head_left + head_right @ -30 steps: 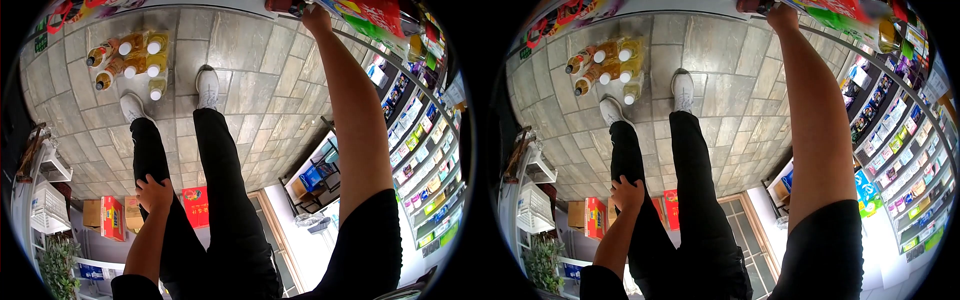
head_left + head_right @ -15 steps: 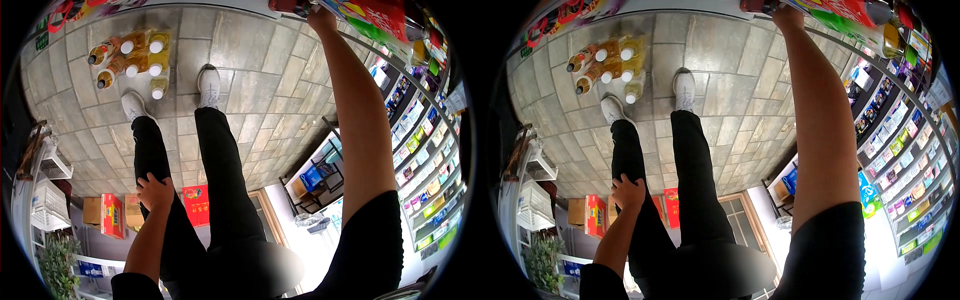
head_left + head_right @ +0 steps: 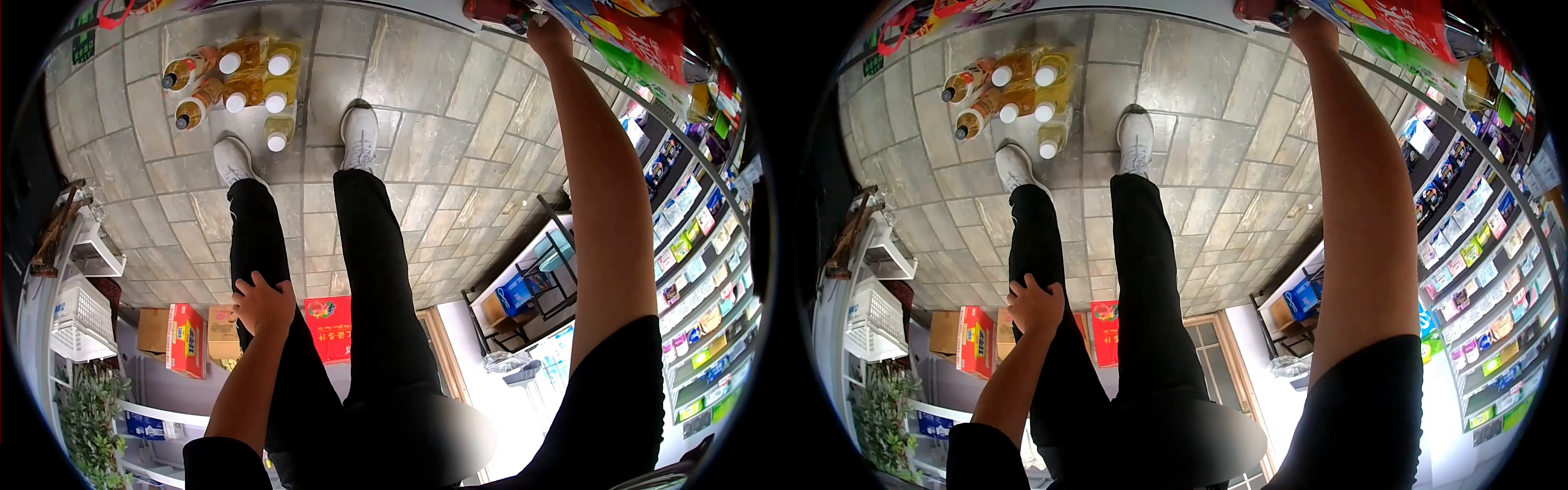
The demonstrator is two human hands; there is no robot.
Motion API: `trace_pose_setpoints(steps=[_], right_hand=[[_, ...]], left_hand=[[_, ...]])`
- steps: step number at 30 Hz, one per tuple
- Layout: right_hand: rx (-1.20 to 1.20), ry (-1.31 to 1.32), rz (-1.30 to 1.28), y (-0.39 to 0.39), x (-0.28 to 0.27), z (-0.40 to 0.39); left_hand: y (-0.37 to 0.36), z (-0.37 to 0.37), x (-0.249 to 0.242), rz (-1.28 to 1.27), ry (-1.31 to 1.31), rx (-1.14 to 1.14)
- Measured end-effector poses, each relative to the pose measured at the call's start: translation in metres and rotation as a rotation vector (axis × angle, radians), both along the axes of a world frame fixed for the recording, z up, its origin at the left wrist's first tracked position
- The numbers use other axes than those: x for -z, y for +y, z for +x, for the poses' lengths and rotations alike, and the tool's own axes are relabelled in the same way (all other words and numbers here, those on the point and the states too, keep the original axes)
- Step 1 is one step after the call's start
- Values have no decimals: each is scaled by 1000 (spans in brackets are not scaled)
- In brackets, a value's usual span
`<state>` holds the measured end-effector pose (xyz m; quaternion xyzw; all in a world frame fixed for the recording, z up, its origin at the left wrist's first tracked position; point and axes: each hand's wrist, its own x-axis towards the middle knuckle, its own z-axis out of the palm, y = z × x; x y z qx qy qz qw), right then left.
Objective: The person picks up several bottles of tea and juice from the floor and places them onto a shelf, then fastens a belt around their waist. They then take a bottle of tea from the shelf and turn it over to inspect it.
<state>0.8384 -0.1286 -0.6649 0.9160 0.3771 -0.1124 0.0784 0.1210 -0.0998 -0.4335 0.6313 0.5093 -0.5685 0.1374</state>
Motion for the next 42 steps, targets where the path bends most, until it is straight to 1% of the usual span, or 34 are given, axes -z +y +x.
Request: trace_pose_setpoints(steps=[5,8,12,14,16,17,19,20,22,26,28,29,30,31,35,37,38,40,41,42], right_hand=[[45,7,-28,4,0,0],[-16,-65,-14,-2,7,5],[27,16,-26,3,-3,1],[39,37,-29,15,-17,-17],[485,674,506,35,-44,-59],[486,674,506,33,-42,-57],[397,627,555,31,-37,-54],[397,627,555,29,-37,-51],[189,243,241,32,-47,-52],[197,258,256,33,-48,-54],[89,213,354,26,-36,-44],[90,210,353,21,-29,-35],[95,53,137,12,-12,-15],[98,-102,-80,10,-9,-9],[123,-15,-165,6,-18,-4],[184,78,-256,12,-27,-11],[184,77,-253,11,-29,-21],[292,27,297,27,-60,-86],[415,19,349,32,-61,-106],[422,-32,363,25,-48,-113]], left_hand=[[2,3,-1,-14,18,-5],[-1,0,1,-10,23,7],[-2,0,1,-2,16,7],[-3,-1,2,-3,15,10],[-3,0,2,-3,14,14],[-3,0,1,-3,11,16],[-2,1,1,-3,8,17],[-2,2,1,-3,12,17],[-1,4,1,-4,15,15],[0,6,0,-19,32,11],[0,6,0,-18,29,14],[1,6,0,-30,24,16],[1,6,-1,-41,21,18],[1,4,-1,-41,22,19],[3,0,-3,-42,26,9],[6,-3,-5,-27,19,8],[8,-6,-6,-30,14,-2],[13,-9,-7,-29,8,-14],[15,-10,-9,-34,5,-20],[18,-13,-9,-37,3,-26]])
